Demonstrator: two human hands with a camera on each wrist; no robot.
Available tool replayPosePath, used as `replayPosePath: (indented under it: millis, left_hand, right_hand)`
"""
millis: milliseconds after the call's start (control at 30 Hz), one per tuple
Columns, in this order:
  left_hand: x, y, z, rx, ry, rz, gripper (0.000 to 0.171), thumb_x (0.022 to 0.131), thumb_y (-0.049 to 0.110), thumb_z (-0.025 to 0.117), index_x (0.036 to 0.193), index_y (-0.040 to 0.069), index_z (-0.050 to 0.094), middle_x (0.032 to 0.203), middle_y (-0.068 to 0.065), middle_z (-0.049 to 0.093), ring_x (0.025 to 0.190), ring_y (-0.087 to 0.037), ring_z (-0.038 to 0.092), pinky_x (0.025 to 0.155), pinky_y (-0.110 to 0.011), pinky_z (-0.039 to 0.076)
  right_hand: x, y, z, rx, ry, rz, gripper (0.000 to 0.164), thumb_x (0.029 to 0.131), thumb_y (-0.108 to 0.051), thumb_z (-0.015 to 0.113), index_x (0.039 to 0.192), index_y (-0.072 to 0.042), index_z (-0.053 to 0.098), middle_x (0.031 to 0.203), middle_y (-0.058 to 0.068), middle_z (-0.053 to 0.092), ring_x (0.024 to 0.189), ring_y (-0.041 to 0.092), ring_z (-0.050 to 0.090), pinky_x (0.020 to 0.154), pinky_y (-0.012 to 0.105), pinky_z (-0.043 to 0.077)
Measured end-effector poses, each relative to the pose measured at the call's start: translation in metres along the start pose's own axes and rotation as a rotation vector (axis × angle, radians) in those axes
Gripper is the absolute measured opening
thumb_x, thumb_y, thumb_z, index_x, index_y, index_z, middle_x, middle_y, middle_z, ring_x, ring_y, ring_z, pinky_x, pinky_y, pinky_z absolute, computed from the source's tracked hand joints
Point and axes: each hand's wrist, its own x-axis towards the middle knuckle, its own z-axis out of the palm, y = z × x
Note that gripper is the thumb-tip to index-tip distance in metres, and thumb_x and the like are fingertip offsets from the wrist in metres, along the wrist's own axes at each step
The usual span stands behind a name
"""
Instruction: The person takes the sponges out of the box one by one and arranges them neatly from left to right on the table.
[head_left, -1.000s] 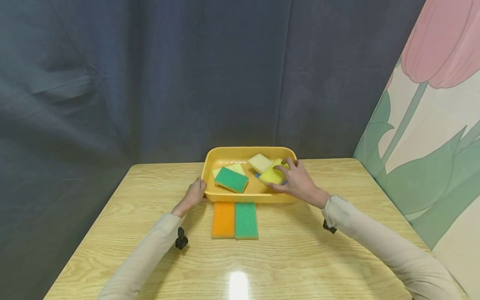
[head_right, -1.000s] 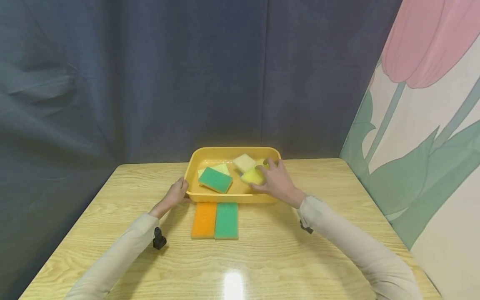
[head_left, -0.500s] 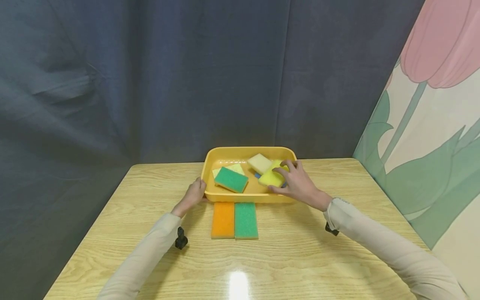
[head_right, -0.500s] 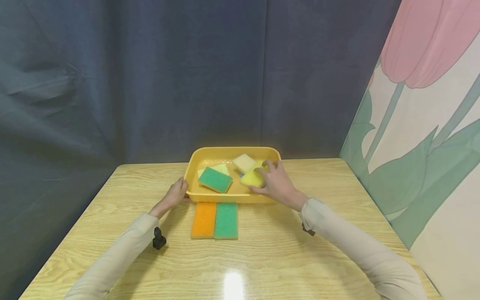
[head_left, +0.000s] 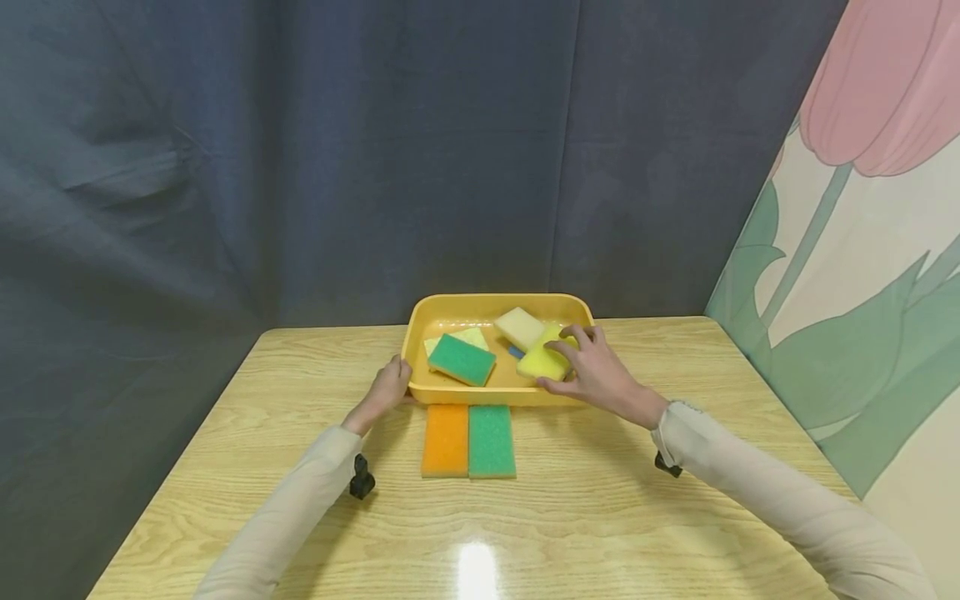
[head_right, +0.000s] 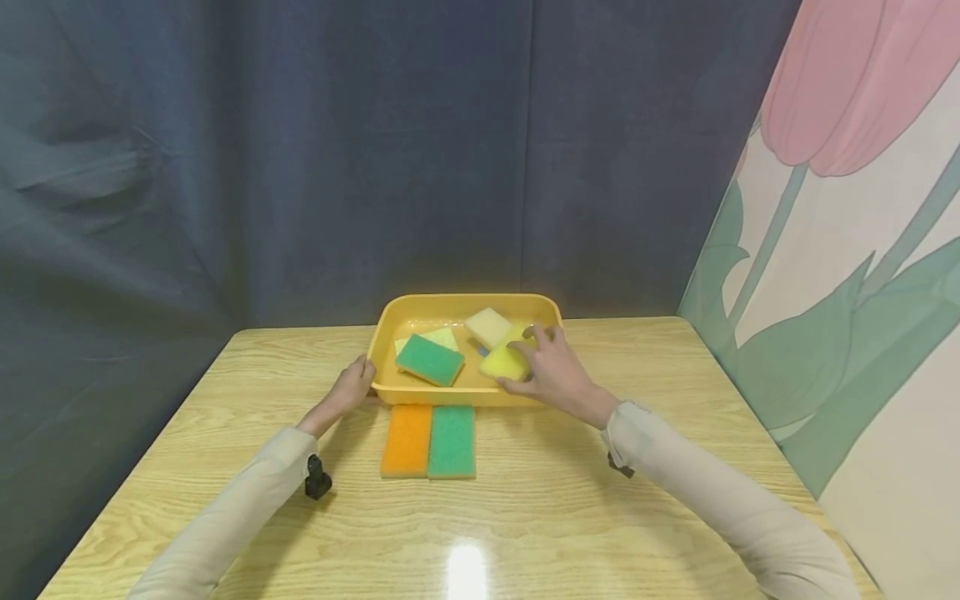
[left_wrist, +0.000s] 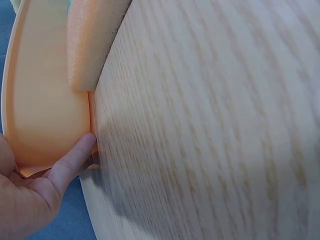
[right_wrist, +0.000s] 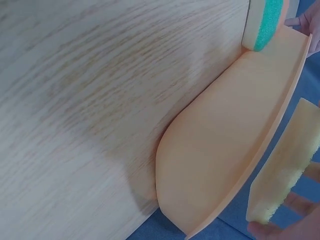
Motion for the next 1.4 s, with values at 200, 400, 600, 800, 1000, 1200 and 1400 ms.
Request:
replayPosePath:
  millis: [200,400,600,800,1000,1200,1400]
  left_hand:
    - [0.0,0.0,0.0,-0.022,-0.009,0.003,0.047,0.109,0.018,0.02,0.14,-0.015,0.03,0.121,-0.035,0.049,0.105,-0.042,0.06,0.075,-0.039,0.062]
    - [0.0,-0.002,0.0,-0.01,-0.004,0.01,0.045,0.108,0.017,0.021,0.137,-0.016,0.033,0.118,-0.034,0.05,0.102,-0.042,0.061,0.073,-0.039,0.062]
    - [0.0,-0.003,0.0,-0.002,-0.009,0.009,0.044,0.109,0.017,0.021,0.136,-0.016,0.033,0.118,-0.035,0.049,0.103,-0.042,0.061,0.075,-0.04,0.062]
    - [0.0,-0.001,0.001,0.008,-0.005,0.011,0.043,0.109,0.017,0.022,0.134,-0.016,0.035,0.116,-0.034,0.049,0.101,-0.042,0.061,0.074,-0.039,0.062]
    - [0.0,-0.001,0.001,0.003,-0.001,0.011,0.043,0.109,0.017,0.023,0.133,-0.016,0.036,0.114,-0.034,0.049,0.1,-0.042,0.062,0.074,-0.039,0.062]
    - [0.002,0.0,0.0,0.016,0.002,0.018,0.042,0.109,0.017,0.023,0.132,-0.016,0.036,0.113,-0.034,0.049,0.099,-0.041,0.062,0.073,-0.038,0.062]
    - [0.002,0.0,0.0,-0.001,0.0,0.007,0.046,0.109,0.017,0.023,0.141,-0.016,0.03,0.122,-0.036,0.048,0.104,-0.042,0.06,0.073,-0.038,0.062]
  right_hand:
    - [-0.003,-0.005,-0.003,0.015,-0.017,0.017,0.061,0.086,-0.051,0.072,0.124,-0.004,0.067,0.125,0.022,0.05,0.112,0.047,0.042,0.093,0.06,0.044]
    - [-0.007,-0.01,-0.004,0.03,-0.024,0.015,0.061,0.086,-0.052,0.071,0.125,-0.006,0.066,0.127,0.02,0.049,0.112,0.046,0.042,0.083,0.055,0.051]
    - [-0.009,-0.012,-0.003,0.025,-0.02,0.009,0.06,0.086,-0.053,0.071,0.125,-0.008,0.066,0.128,0.019,0.048,0.114,0.045,0.041,0.077,0.053,0.054]
    - [-0.011,-0.014,-0.003,0.032,-0.013,0.004,0.06,0.086,-0.053,0.071,0.126,-0.009,0.066,0.128,0.019,0.048,0.115,0.046,0.041,0.075,0.053,0.055]
    - [-0.013,-0.016,-0.004,0.048,0.005,-0.018,0.059,0.085,-0.052,0.072,0.126,-0.009,0.066,0.128,0.018,0.048,0.116,0.046,0.041,0.076,0.053,0.055]
    - [-0.014,-0.018,-0.005,0.064,0.013,-0.034,0.058,0.085,-0.05,0.072,0.126,-0.01,0.066,0.129,0.018,0.048,0.116,0.046,0.04,0.075,0.053,0.054]
    - [-0.016,-0.019,-0.005,0.06,0.015,-0.051,0.058,0.085,-0.051,0.072,0.126,-0.011,0.066,0.129,0.017,0.048,0.116,0.045,0.04,0.075,0.05,0.055]
